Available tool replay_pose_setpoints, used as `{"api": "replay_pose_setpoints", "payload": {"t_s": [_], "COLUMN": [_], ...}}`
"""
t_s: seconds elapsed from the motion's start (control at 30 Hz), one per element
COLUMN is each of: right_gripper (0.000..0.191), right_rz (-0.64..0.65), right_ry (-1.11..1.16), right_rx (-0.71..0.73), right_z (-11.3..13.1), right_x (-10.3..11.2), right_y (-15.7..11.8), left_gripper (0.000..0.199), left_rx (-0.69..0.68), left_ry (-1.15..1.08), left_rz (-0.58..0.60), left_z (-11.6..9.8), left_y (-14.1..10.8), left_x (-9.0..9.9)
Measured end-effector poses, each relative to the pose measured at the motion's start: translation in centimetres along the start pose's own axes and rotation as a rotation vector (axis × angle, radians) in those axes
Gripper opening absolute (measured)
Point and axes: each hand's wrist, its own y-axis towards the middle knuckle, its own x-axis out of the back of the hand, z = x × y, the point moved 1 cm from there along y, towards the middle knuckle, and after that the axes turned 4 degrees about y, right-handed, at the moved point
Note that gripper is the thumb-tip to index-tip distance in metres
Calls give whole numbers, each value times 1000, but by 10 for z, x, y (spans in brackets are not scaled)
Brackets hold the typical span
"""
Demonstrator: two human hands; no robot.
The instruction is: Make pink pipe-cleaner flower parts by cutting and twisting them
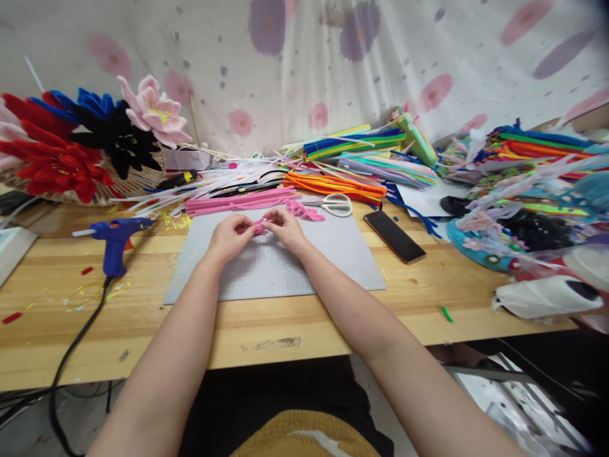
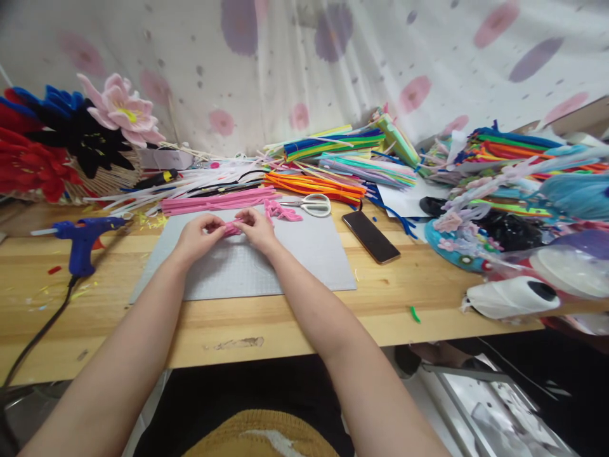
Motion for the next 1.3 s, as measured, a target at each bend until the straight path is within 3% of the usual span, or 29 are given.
{"api": "replay_pose_setpoints", "payload": {"t_s": [0.3, 0.5, 0.57, 0.63, 0.73, 0.9, 1.0, 1.07, 1.17, 1.3], "right_gripper": [14, 23, 26, 28, 25, 19, 24, 21, 15, 15], "right_rz": [35, -101, -128, -106, -43, -88, -45, 6, 48, 47], "right_ry": [-39, 189, 229, 230, 106, -473, -811, -919, -894, -560], "right_rx": [-2, -117, -130, -135, -59, 169, 184, 150, 138, 107], "right_z": [5, 6, 6, 6, 6, 7, 3, 0, -1, 4], "right_x": [-7, -6, -6, -9, -13, -3, 4, 5, 6, 13], "right_y": [-5, -5, -5, -5, -3, 2, 3, 4, 5, 5], "left_gripper": [12, 33, 33, 30, 26, 19, 15, 14, 14, 16], "left_rx": [188, 342, 413, 468, 489, 478, 500, 519, 496, 424], "left_ry": [-351, -719, -827, -906, -888, -699, -631, -636, -662, -631], "left_rz": [-184, -435, -385, -263, -209, -426, -497, -506, -487, -440], "left_z": [-4, -8, -11, -15, -19, -7, 3, 8, 9, 8], "left_y": [3, 4, 3, 1, 0, 5, 9, 9, 8, 7], "left_x": [0, -15, -21, -27, -29, -13, -4, -2, -3, -6]}}
